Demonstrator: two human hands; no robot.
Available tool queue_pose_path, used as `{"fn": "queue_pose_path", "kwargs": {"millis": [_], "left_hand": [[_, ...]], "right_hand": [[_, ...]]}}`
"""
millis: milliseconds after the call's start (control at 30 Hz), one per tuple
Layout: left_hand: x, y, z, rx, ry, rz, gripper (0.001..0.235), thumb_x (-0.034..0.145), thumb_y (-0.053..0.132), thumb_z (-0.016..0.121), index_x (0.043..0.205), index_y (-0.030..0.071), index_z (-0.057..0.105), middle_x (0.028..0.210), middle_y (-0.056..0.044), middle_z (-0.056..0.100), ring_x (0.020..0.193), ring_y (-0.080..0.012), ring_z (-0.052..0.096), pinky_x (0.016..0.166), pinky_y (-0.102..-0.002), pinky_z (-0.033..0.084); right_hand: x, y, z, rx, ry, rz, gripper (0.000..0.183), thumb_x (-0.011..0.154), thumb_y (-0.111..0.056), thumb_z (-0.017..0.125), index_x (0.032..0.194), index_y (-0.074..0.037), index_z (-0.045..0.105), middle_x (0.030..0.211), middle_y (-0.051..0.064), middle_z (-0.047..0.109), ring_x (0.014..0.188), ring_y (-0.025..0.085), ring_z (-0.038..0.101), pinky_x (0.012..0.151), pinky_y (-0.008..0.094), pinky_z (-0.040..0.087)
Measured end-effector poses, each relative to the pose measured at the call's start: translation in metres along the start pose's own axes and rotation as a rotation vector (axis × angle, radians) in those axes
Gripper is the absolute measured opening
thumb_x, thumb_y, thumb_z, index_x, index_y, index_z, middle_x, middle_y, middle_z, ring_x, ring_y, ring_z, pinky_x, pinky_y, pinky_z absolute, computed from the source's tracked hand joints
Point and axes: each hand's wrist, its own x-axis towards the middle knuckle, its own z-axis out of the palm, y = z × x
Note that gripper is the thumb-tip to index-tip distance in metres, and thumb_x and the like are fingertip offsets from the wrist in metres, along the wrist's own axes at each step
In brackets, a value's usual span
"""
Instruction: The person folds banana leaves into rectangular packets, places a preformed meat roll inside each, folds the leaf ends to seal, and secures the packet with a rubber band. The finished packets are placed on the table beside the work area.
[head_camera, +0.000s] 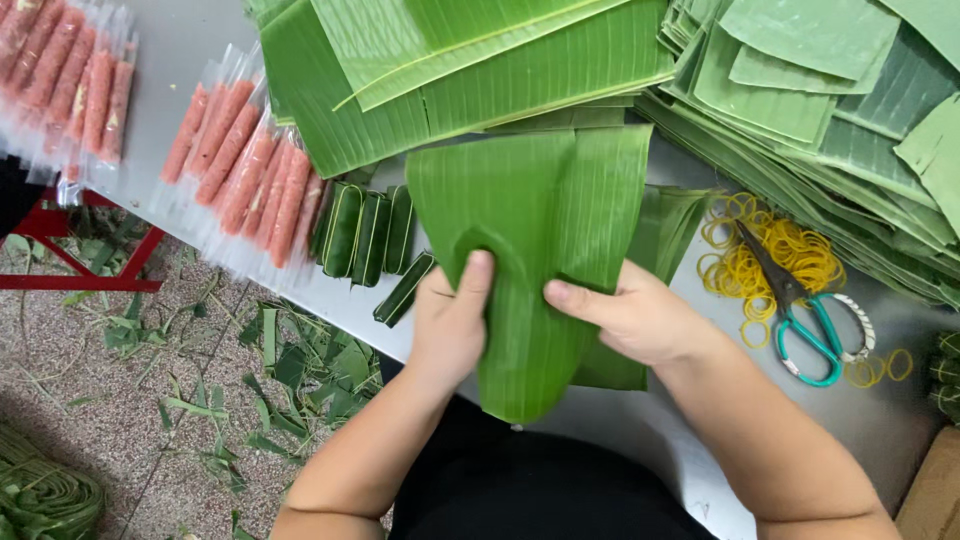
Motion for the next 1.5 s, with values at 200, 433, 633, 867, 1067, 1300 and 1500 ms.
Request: {"fn": "queue_pose_path", "kwargs": {"millis": [200,433,633,867,1067,1300,1500], "left_hand": [[0.036,0.013,-0.005,-0.119,0.261,0.020,0.024,0.103,0.022,0.050,0.113,0.003,0.061,0.091,-0.013,0.071,0.064,-0.0271,0.067,0.058,-0.043,0.058],[0.012,0.009,0.029,0.418,-0.037,-0.182,0.067,0.114,0.045,0.029,0.119,-0.005,0.074,0.099,-0.015,0.080,0.083,-0.0262,0.076,0.074,-0.036,0.062],[-0.034,-0.008,0.056,0.577,-0.559,0.174,0.035,0.111,0.021,0.053,0.142,0.003,0.053,0.119,-0.011,0.071,0.109,-0.0218,0.071,0.096,-0.034,0.056],[-0.017,-0.020,0.033,0.318,-0.732,-0.169,0.035,0.106,0.008,0.057,0.139,0.000,0.060,0.116,-0.009,0.069,0.110,-0.0178,0.063,0.100,-0.034,0.053],[-0.006,-0.029,0.016,-0.607,-0.392,-0.615,0.061,0.094,0.047,0.059,0.127,-0.004,0.065,0.119,-0.016,0.073,0.109,-0.0246,0.070,0.095,-0.039,0.056],[-0.018,0.004,0.026,0.439,-0.612,-0.332,0.038,0.104,0.034,0.063,0.125,0.004,0.071,0.108,-0.013,0.077,0.093,-0.0239,0.074,0.085,-0.037,0.058],[-0.033,0.047,0.039,1.039,-0.803,-0.190,0.033,0.087,0.028,0.071,0.118,0.018,0.069,0.070,-0.018,0.067,0.062,-0.0325,0.068,0.064,-0.041,0.055]], "right_hand": [[-0.050,0.002,-0.025,0.158,-0.063,-0.135,0.037,0.100,-0.019,0.066,0.132,-0.002,0.060,0.123,0.005,0.065,0.113,0.018,0.062,0.099,0.036,0.051],[-0.067,-0.001,-0.004,-0.447,0.242,-0.579,0.041,0.106,-0.021,0.061,0.140,0.000,0.053,0.138,0.009,0.059,0.127,0.022,0.058,0.110,0.037,0.047],[-0.045,0.015,-0.003,-0.150,0.445,-0.469,0.042,0.105,-0.021,0.058,0.141,0.000,0.054,0.138,0.011,0.061,0.125,0.023,0.059,0.107,0.038,0.049],[-0.080,0.001,-0.019,-0.291,0.427,-0.537,0.033,0.100,-0.012,0.073,0.128,0.003,0.064,0.123,0.012,0.068,0.112,0.023,0.065,0.101,0.039,0.052],[-0.073,-0.028,0.023,-1.430,-0.040,-0.881,0.038,0.075,-0.011,0.077,0.113,-0.006,0.072,0.119,0.013,0.072,0.113,0.033,0.069,0.105,0.048,0.047],[-0.065,-0.041,0.010,-1.069,0.035,-0.896,0.027,0.076,-0.018,0.077,0.099,-0.005,0.071,0.091,0.009,0.069,0.086,0.028,0.069,0.078,0.041,0.055],[-0.065,0.002,-0.012,-1.440,0.199,-0.774,0.028,0.076,-0.028,0.092,0.072,-0.011,0.069,0.057,0.006,0.056,0.051,0.027,0.055,0.050,0.041,0.042]]}}
